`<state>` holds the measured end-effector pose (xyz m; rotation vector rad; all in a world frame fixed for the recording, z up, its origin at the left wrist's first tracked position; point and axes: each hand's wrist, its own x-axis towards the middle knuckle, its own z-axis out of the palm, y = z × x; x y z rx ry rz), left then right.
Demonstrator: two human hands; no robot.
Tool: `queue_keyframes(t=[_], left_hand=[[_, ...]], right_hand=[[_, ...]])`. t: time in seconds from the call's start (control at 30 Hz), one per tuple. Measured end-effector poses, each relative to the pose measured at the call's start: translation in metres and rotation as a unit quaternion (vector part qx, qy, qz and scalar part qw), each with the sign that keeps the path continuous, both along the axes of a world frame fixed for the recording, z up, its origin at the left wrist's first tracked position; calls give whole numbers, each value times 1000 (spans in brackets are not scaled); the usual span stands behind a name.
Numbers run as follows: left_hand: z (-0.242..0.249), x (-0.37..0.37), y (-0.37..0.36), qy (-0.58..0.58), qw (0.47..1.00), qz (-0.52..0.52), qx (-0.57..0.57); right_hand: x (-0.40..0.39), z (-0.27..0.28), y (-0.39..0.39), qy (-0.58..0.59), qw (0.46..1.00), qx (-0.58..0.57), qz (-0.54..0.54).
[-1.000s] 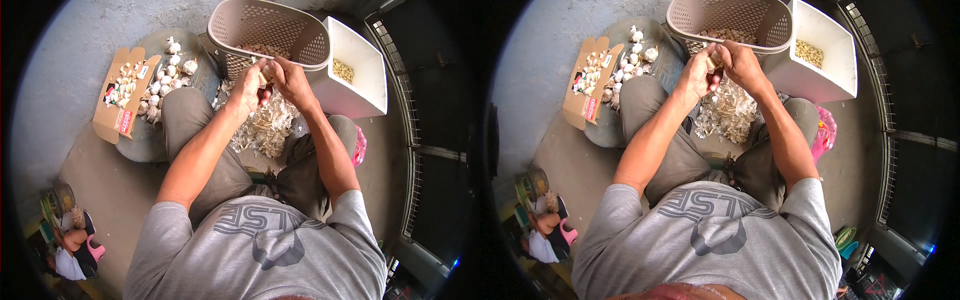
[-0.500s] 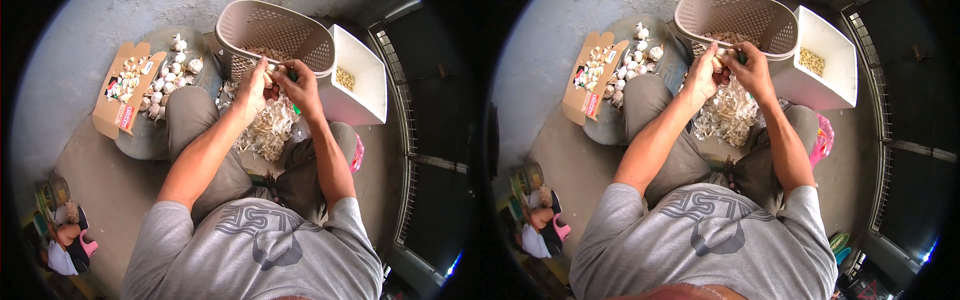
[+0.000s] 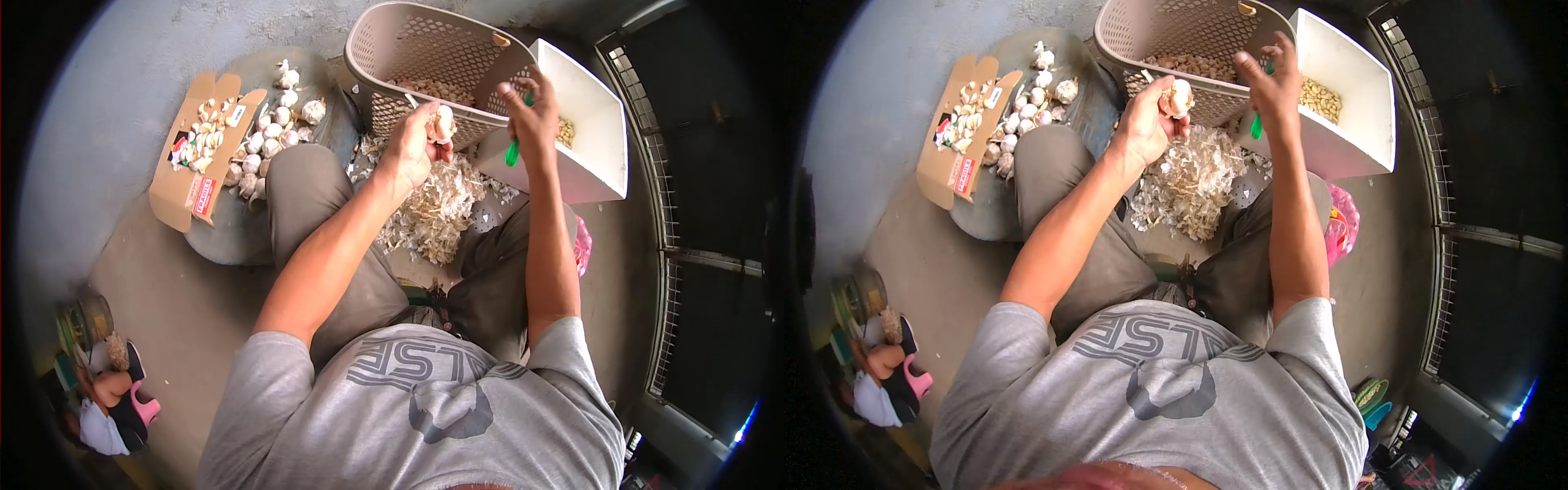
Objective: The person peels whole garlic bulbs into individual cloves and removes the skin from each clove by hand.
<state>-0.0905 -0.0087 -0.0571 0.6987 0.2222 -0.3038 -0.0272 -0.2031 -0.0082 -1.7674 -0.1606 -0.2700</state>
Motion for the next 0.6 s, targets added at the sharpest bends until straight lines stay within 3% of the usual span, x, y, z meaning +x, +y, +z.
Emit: queue_keyframes(t=[0.03, 0.1, 0.17, 0.27, 0.37, 0.6], left_hand=[[-5, 2, -1, -2, 1000, -1, -5], [-16, 3, -1, -1, 1000, 3, -16], [-6, -1, -3, -1, 1000, 0, 6], [-1, -3, -2, -22, 998, -42, 40], [1, -4, -1, -27, 996, -58, 57], [3, -19, -7, 7, 996, -7, 84]], right_hand=[[-5, -1, 4, -2, 999, -54, 6], [-22, -6, 19, 31, 989, -69, 131], [-46, 4, 38, 33, 964, -170, 201], [-42, 3, 44, -33, 946, -254, 198], [-39, 7, 42, 28, 953, -205, 221], [-46, -10, 49, 6, 958, -197, 209]])
